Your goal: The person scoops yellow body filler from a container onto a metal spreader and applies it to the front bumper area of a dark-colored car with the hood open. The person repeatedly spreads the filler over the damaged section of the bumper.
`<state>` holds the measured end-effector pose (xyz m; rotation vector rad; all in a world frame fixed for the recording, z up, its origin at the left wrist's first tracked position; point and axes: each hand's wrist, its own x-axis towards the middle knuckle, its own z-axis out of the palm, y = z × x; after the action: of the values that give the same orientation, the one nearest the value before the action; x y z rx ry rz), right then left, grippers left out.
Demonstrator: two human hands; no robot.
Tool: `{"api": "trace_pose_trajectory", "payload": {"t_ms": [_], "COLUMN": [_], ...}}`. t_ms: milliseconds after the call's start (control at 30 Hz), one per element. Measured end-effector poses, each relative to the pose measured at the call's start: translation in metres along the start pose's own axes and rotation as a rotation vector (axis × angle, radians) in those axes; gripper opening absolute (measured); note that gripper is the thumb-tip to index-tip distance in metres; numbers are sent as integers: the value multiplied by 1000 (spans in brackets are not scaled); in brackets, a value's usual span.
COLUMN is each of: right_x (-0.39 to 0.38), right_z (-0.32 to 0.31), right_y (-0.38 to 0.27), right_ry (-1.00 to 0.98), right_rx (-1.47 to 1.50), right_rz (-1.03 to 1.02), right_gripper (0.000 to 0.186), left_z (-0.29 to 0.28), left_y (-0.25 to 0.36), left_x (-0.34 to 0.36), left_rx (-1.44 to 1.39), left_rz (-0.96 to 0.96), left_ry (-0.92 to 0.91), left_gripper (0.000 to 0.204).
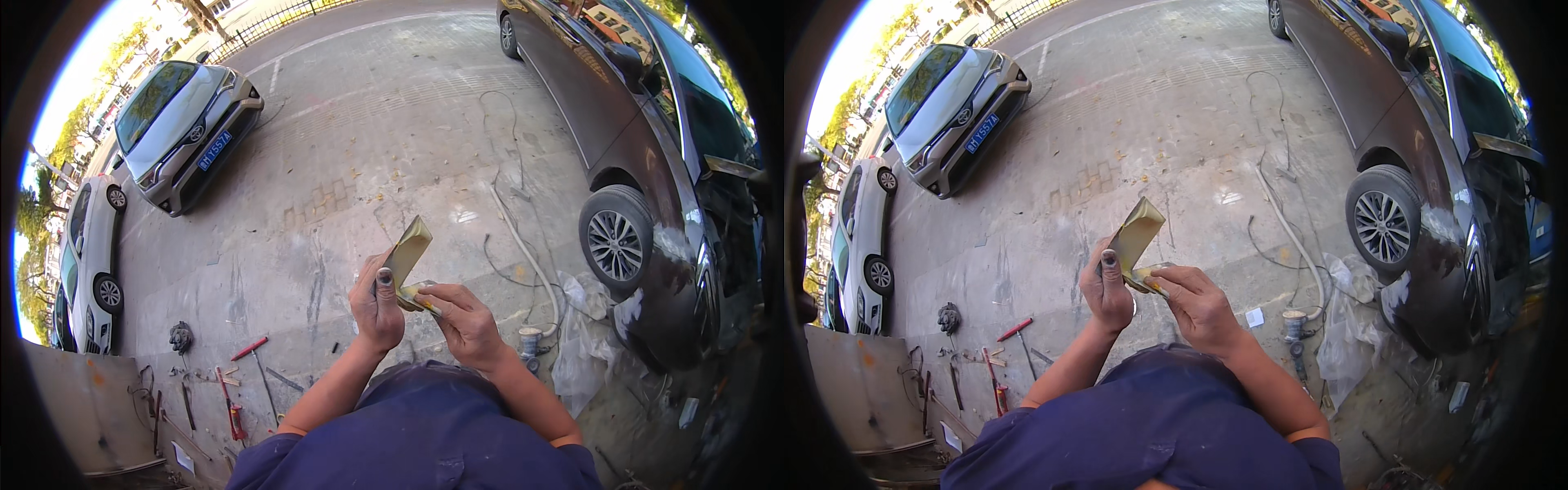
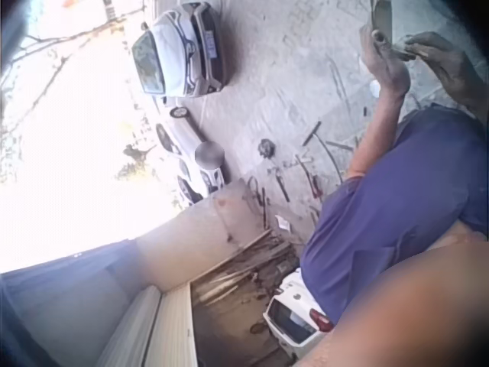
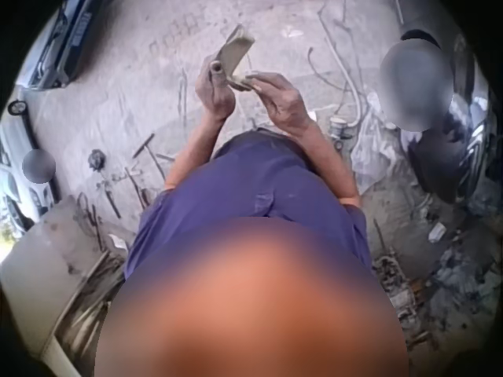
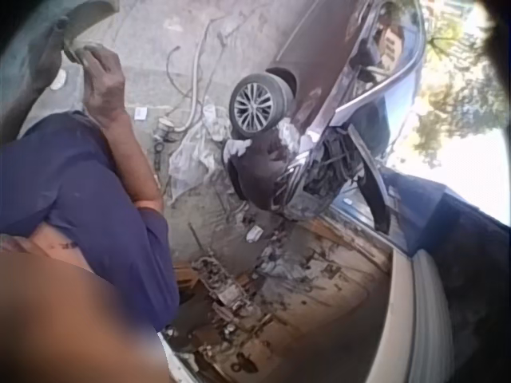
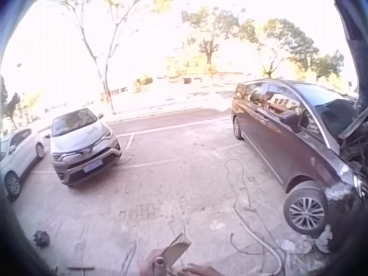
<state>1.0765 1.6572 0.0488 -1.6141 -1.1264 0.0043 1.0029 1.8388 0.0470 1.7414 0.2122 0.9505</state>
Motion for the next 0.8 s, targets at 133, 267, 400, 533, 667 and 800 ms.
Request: {"api": "trace_pose_trajectory", "payload": {"t_ms": [133,267,400,533,667,800], "right_x": [6,29,19,11,18,28], "right_z": [-22,-27,-1,-26,-31,-7], "right_y": [8,9,9,30,17,-10], "right_ry": [193,494,344,59,337,143], "right_rx": [190,950,730,-118,-262,-546], "right_rz": [82,182,297,2,-40,-195], "right_gripper": [31,33,38,42,47,51], "left_z": [-3,-13,-1,-5,-3,7], "left_y": [-4,-12,-8,-6,-5,-3], "left_x": [-3,-16,-14,-3,-4,-10], "left_rx": [-383,-4,-1005,-1025,-847,-791], "left_rz": [-257,-309,-691,-658,-608,-529], "left_ry": [91,-85,-10,-4,-4,28], "left_gripper": [47,45,55,58,54,52]}}
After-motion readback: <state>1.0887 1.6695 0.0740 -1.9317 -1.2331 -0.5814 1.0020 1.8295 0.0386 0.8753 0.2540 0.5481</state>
